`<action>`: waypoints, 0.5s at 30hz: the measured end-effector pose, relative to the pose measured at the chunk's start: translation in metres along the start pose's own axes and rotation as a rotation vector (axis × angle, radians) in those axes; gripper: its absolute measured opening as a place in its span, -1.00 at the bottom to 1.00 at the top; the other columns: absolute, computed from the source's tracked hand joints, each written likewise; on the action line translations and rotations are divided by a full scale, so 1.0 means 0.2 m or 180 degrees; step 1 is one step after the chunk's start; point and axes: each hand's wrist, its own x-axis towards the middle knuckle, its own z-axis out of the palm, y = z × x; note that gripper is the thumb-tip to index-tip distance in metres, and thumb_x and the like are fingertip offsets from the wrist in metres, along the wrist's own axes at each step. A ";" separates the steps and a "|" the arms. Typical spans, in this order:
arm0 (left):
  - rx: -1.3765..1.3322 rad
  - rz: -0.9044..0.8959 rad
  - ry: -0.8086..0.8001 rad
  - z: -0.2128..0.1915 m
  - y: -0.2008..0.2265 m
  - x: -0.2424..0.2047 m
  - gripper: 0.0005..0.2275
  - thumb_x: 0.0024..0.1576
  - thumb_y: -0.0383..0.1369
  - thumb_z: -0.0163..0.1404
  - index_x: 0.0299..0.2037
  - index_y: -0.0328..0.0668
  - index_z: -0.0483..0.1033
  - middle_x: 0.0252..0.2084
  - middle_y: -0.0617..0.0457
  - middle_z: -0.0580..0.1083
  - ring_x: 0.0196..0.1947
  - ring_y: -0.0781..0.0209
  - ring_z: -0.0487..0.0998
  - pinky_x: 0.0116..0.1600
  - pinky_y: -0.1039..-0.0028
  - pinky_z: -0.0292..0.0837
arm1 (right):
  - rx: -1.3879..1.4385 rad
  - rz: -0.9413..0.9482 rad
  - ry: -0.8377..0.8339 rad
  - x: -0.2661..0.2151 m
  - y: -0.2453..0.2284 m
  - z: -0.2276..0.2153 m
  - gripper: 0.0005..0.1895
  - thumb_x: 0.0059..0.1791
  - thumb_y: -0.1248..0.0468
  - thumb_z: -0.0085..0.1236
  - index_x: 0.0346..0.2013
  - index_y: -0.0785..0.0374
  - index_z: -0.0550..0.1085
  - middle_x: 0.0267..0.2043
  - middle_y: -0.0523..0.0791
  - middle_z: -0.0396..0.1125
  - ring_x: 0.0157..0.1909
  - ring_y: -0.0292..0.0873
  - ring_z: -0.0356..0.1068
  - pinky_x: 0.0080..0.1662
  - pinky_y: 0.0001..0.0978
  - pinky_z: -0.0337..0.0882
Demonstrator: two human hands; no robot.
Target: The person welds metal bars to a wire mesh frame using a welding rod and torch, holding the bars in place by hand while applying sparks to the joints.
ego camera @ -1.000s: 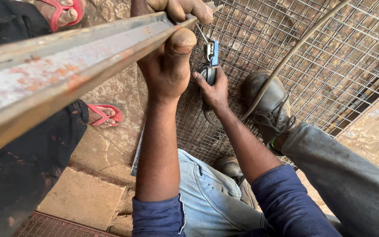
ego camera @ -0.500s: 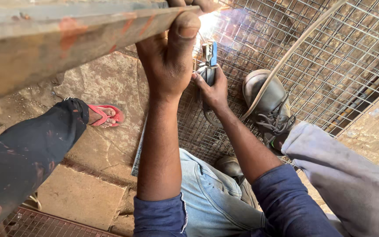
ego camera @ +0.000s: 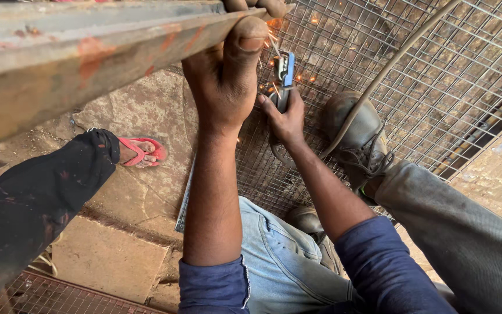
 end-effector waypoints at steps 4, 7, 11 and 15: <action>-0.0018 -0.0050 -0.0010 0.00 -0.01 -0.01 -0.64 0.40 -0.06 0.03 -0.13 -0.28 0.50 -0.17 0.12 0.56 -0.17 0.39 0.56 -0.01 0.57 0.47 | -0.0156 -0.0233 0.0089 0.00 0.02 0.00 -0.50 -0.07 0.04 0.37 -0.08 0.32 0.40 -0.38 -0.15 0.39 -0.40 -0.29 0.36 -0.29 -0.37 0.46; 0.0034 0.0019 0.0055 0.00 -0.02 0.00 -0.62 0.39 -0.04 0.03 -0.16 -0.27 0.50 -0.17 0.13 0.56 -0.17 0.39 0.57 -0.02 0.56 0.48 | -0.0188 -0.0066 -0.0012 0.01 0.05 0.00 -0.49 -0.08 -0.01 0.36 -0.11 0.28 0.38 -0.39 -0.17 0.39 -0.43 -0.31 0.39 -0.30 -0.39 0.51; 0.0013 0.0243 0.0011 -0.01 -0.05 0.00 -0.63 0.35 -0.01 0.00 -0.17 -0.20 0.51 -0.15 0.15 0.56 -0.18 0.38 0.61 -0.01 0.52 0.57 | -0.0211 -0.0088 -0.0118 0.01 0.08 0.00 -0.51 -0.07 -0.03 0.36 -0.13 0.23 0.37 -0.39 -0.18 0.38 -0.43 -0.32 0.41 -0.29 -0.41 0.54; 0.0338 0.0404 0.0151 -0.03 -0.14 -0.01 -0.64 0.38 -0.03 0.00 -0.15 -0.21 0.51 -0.18 0.11 0.54 -0.21 0.35 0.61 -0.04 0.50 0.56 | -0.0050 -0.0199 -0.0169 -0.02 0.07 -0.01 -0.51 -0.06 0.00 0.38 -0.12 0.26 0.38 -0.38 -0.17 0.38 -0.40 -0.30 0.40 -0.28 -0.37 0.51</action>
